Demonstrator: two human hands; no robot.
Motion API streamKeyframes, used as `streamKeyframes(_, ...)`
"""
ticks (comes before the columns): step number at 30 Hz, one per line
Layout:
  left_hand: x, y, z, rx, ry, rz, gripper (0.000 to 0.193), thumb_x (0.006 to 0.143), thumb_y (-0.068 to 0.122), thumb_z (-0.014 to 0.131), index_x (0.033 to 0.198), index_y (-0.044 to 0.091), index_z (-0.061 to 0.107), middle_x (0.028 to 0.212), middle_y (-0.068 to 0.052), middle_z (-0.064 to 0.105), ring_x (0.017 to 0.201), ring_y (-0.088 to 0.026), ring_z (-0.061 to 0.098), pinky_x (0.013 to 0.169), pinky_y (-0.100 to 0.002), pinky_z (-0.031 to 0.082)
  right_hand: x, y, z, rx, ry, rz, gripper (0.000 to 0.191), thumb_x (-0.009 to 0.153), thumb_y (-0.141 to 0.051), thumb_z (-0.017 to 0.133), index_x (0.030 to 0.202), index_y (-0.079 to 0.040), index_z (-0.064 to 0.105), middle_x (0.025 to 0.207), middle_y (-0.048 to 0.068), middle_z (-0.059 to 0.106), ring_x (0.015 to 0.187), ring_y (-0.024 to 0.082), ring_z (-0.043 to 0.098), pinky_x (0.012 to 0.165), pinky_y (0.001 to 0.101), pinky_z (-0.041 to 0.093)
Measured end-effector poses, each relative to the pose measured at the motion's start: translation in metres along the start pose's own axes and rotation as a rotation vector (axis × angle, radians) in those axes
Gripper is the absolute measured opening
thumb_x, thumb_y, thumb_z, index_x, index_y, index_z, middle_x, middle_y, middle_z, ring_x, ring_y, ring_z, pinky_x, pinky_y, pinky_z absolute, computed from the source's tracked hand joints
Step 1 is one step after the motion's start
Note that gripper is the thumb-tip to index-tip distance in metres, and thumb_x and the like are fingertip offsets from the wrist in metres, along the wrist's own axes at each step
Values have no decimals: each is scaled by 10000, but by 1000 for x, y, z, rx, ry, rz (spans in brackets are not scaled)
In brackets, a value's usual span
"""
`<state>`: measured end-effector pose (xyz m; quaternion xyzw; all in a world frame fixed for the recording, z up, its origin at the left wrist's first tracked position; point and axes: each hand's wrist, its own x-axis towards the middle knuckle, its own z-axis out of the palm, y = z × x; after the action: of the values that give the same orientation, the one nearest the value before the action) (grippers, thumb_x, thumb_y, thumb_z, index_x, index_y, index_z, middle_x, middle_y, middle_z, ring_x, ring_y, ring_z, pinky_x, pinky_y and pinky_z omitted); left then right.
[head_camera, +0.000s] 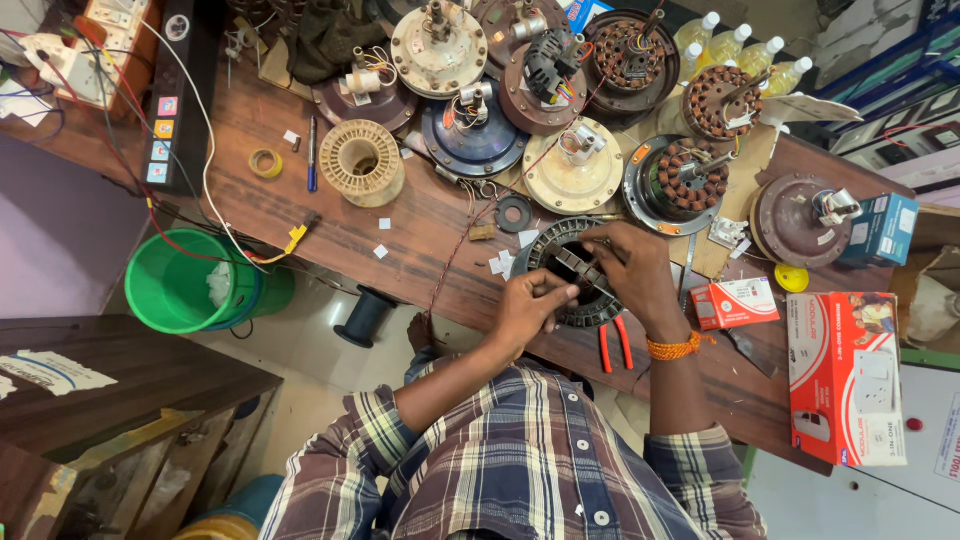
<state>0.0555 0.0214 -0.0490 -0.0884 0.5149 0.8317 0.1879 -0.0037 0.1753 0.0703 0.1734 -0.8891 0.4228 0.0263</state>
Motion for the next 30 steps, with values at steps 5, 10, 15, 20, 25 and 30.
streamKeyframes(5,-2,-4,-1,-48,6,10,172,926,165,761,914,10,685,801,-73,739,486,-48,528,429,-220,401,5,13,-5,-49,-35,173,170,908,-47,734,1076,-50,754,771,110,668,635,131,560,579,308,446)
streamKeyframes(10,1,-2,2,52,40,-23,197,921,174,773,911,-4,689,792,-87,732,484,-53,522,421,-220,392,-3,43,-4,-108,-107,306,140,904,-129,788,1013,-44,765,626,84,600,572,121,455,525,305,377)
streamKeyframes(15,16,3,6,16,48,-124,187,871,166,780,933,17,685,810,-76,740,556,-48,610,395,-236,382,-38,83,-22,114,-132,354,135,910,-138,762,961,-13,746,700,-38,644,629,39,502,556,255,408)
streamKeyframes(20,14,10,17,71,93,-72,203,880,161,805,922,12,673,740,-88,679,534,-103,561,393,-262,379,-62,97,-42,194,-59,518,138,914,-116,755,994,-3,757,674,-78,505,636,31,383,549,243,303)
streamKeyframes(25,-19,43,22,795,170,769,258,919,182,801,1108,126,636,960,-51,706,840,-196,658,754,-346,509,-66,78,-46,241,69,655,142,930,-131,754,982,0,761,652,-75,439,602,32,312,515,252,223)
streamKeyframes(30,27,96,3,1146,-546,930,708,898,196,816,1524,219,486,1045,-18,646,1027,-211,619,1015,-400,473,-69,54,-53,439,85,729,128,916,-122,725,969,-8,749,690,-91,562,585,20,373,508,236,268)
